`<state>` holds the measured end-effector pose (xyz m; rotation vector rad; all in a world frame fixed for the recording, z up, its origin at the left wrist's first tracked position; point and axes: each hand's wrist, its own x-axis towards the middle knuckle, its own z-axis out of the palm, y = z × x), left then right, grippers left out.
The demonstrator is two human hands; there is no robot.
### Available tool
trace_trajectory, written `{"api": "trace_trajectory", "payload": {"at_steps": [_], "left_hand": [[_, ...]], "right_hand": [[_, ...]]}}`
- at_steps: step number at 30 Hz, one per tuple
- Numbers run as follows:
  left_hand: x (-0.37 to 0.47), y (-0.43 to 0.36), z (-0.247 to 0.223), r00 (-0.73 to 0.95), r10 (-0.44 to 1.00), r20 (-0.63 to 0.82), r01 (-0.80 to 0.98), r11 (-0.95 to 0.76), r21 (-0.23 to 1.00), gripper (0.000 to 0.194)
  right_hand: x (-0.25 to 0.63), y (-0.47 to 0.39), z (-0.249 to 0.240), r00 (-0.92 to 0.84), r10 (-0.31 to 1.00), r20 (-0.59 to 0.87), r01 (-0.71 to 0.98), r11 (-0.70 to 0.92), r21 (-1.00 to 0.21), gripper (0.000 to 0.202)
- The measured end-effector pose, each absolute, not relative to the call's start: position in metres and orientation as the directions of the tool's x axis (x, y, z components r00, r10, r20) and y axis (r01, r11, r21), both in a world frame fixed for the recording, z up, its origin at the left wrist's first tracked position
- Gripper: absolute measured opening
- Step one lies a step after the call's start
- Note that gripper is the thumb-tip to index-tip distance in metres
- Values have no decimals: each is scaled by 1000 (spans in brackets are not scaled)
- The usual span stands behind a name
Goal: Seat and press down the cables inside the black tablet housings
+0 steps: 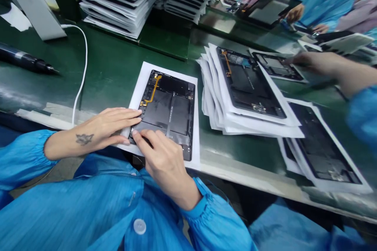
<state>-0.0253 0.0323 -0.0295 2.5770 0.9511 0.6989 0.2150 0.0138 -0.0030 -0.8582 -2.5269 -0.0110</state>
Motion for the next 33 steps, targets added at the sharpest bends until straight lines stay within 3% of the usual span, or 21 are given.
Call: {"api": "trace_trajectory", "payload": {"at_steps": [7, 11, 17, 23, 27, 30, 33], "left_hand": [[-26, 33, -35, 669, 655, 351, 519, -750, 409, 55], [-25, 32, -33, 667, 656, 355, 522, -750, 405, 55], [-23, 29, -23, 665, 653, 362, 517, -752, 409, 53], [-24, 31, -26, 669, 647, 367, 512, -758, 404, 53], [-25, 31, -24, 685, 645, 339, 536, -761, 365, 51], [-27, 25, -21, 667, 676, 314, 595, -736, 322, 52], [-31, 16, -21, 610, 714, 342, 656, -698, 287, 55]], "right_hand": [[210, 15, 10, -798, 482, 361, 555, 822, 129, 28], [209, 22, 20, -881, 410, 236, 457, 867, 200, 20], [212, 34, 31, -927, 349, 134, 367, 920, 140, 17], [207, 31, 31, -918, 377, 121, 394, 902, 179, 15], [207, 33, 27, -914, 393, 101, 404, 905, 131, 13], [215, 31, 21, -866, 461, 194, 477, 878, 40, 21], [224, 22, 14, -671, 609, 424, 618, 774, -135, 29]]}}
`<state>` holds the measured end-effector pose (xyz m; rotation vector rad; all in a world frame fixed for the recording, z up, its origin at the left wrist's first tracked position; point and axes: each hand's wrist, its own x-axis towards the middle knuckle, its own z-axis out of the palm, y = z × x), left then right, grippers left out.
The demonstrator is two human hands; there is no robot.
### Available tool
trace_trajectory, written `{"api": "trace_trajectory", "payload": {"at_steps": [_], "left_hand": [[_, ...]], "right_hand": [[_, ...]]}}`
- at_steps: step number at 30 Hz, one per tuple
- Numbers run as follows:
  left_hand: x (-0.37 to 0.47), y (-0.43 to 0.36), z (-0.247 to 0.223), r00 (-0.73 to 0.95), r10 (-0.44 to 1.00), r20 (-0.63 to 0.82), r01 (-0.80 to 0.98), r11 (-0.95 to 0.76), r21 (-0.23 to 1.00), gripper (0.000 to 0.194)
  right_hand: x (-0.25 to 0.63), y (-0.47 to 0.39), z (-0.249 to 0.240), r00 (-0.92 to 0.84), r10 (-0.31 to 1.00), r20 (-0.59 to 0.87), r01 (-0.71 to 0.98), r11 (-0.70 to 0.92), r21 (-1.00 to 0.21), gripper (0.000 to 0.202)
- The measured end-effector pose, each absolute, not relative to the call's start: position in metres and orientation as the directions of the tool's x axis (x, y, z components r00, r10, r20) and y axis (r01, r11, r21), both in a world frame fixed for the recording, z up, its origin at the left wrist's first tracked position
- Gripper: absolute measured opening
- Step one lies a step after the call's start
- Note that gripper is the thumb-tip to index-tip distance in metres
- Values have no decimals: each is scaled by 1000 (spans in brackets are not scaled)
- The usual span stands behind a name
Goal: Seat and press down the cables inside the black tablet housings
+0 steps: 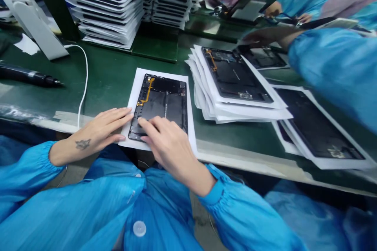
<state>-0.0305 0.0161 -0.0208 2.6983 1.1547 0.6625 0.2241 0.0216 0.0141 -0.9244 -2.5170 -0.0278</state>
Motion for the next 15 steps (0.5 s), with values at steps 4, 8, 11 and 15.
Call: {"api": "trace_trajectory", "payload": {"at_steps": [4, 8, 11, 15], "left_hand": [[-32, 9, -18, 604, 660, 446, 636, -737, 230, 41], [-29, 7, -15, 669, 554, 495, 586, -803, 106, 32], [-27, 6, -16, 698, 495, 517, 559, -829, 39, 30], [-27, 6, -22, 713, 449, 539, 531, -847, 3, 34]], "right_hand": [[229, 3, 10, -230, 809, 540, 576, 561, -595, 25], [228, -9, 2, -227, 804, 549, 436, 588, -682, 52], [224, -13, -12, -296, 722, 625, 370, 690, -623, 37], [216, -17, -30, -382, 593, 709, 467, 786, -405, 26]]}}
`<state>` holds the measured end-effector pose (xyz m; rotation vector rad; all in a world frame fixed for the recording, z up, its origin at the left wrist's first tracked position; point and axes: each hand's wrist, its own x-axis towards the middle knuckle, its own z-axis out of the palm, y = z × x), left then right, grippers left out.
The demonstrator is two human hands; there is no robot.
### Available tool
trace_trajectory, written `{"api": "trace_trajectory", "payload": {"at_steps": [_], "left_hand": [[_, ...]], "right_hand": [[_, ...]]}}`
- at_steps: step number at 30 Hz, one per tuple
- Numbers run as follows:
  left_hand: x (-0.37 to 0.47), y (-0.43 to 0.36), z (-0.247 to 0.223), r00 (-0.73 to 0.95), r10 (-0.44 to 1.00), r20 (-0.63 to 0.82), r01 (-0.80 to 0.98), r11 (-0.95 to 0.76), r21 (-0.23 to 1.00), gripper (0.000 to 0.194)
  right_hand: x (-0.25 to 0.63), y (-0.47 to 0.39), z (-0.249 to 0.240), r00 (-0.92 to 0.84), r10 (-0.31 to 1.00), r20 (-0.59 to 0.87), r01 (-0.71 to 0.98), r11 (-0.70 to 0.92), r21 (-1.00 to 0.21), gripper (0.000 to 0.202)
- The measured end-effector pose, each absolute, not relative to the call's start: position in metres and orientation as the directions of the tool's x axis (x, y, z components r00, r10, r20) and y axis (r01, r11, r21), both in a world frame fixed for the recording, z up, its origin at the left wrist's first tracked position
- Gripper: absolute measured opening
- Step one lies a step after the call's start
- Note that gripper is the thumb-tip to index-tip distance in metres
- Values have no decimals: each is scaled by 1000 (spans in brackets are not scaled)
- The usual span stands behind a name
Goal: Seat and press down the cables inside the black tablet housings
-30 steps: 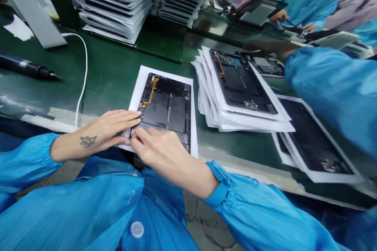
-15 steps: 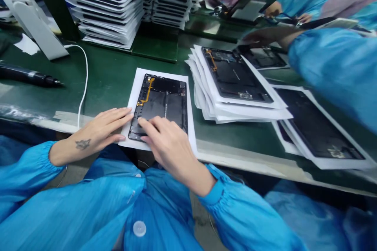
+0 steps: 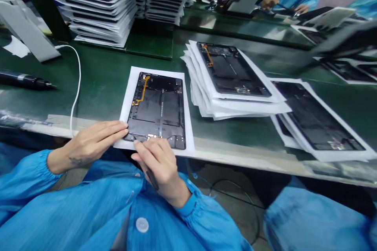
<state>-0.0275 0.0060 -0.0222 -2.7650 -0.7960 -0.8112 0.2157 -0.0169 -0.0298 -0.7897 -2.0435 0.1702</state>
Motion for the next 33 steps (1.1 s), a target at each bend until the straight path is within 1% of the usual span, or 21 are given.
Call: {"api": "trace_trajectory", "payload": {"at_steps": [2, 8, 12, 18, 20, 22, 24, 27, 29, 31, 33], "left_hand": [[-27, 6, -25, 712, 440, 546, 523, -852, 5, 35], [-22, 6, -27, 675, 454, 582, 553, -833, 8, 31], [-18, 4, -26, 666, 460, 588, 570, -822, -2, 31], [-15, 2, -23, 659, 483, 577, 590, -807, 2, 32], [-14, 2, -21, 656, 489, 575, 600, -800, -4, 33], [-13, 2, -19, 664, 484, 570, 602, -798, -24, 33], [-11, 2, -17, 688, 467, 556, 595, -802, -63, 30], [-5, 1, -11, 730, 439, 524, 594, -786, -169, 28], [0, -1, -7, 746, 448, 493, 609, -758, -234, 30], [4, -3, -4, 749, 475, 462, 627, -733, -263, 32], [7, -5, -3, 743, 503, 442, 644, -716, -269, 32]], "right_hand": [[213, -18, -36, -392, 573, 720, 510, 787, -348, 30], [215, -22, -45, -339, 561, 755, 579, 757, -303, 30], [220, -23, -45, -321, 574, 753, 614, 732, -297, 35], [221, -25, -44, -328, 589, 739, 657, 704, -269, 36], [225, -28, -44, -307, 592, 745, 659, 697, -282, 38], [230, -30, -41, -286, 605, 743, 633, 701, -328, 40], [233, -27, -33, -254, 648, 718, 573, 699, -429, 40], [229, -13, -16, -238, 772, 589, 421, 628, -654, 30], [221, -1, -6, -282, 823, 492, 337, 566, -753, 19], [213, 9, -2, -327, 831, 450, 301, 543, -784, 16], [209, 15, -1, -358, 822, 443, 291, 548, -784, 17]]}}
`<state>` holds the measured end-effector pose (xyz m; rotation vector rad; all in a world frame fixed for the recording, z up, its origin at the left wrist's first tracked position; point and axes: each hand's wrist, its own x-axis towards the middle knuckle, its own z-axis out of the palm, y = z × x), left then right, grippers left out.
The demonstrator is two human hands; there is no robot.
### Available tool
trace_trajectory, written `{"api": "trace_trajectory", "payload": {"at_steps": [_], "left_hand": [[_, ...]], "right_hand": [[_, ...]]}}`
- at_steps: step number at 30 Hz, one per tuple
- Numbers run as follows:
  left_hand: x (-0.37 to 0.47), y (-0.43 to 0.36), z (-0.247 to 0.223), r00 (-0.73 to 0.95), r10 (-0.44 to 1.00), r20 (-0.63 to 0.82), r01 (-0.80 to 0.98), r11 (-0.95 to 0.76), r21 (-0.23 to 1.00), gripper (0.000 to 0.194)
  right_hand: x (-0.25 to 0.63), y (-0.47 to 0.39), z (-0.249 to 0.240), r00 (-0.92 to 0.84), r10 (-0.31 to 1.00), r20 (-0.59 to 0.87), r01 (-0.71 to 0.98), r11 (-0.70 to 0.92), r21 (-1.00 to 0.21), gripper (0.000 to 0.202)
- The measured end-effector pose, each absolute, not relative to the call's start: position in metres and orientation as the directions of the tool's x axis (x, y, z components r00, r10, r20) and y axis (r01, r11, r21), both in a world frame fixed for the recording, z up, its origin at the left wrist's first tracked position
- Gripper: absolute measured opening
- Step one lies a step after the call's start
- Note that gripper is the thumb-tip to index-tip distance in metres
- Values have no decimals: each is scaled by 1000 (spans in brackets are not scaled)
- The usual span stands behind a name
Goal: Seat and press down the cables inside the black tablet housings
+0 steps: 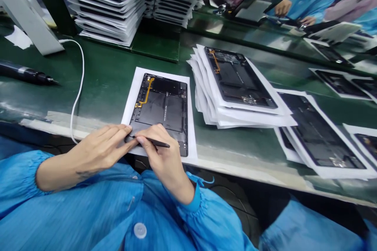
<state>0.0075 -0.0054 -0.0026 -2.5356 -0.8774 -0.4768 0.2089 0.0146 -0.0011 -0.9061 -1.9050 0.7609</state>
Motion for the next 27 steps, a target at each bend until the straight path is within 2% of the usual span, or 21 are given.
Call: {"api": "trace_trajectory", "payload": {"at_steps": [9, 16, 23, 27], "left_hand": [[8, -5, -4, 730, 495, 471, 653, -709, -267, 28], [-18, 2, -20, 692, 437, 574, 571, -818, -65, 30], [-8, 1, -5, 757, 400, 516, 575, -783, -236, 29], [-1, 7, 1, 766, 384, 515, 561, -790, -246, 32]], "right_hand": [[210, 16, -3, -428, 771, 471, 253, 603, -757, 18], [211, 19, 1, -452, 774, 443, 282, 595, -752, 17], [241, 10, 5, -393, 822, 412, 401, 557, -728, 15], [247, 6, 4, -383, 805, 452, 408, 587, -699, 14]]}}
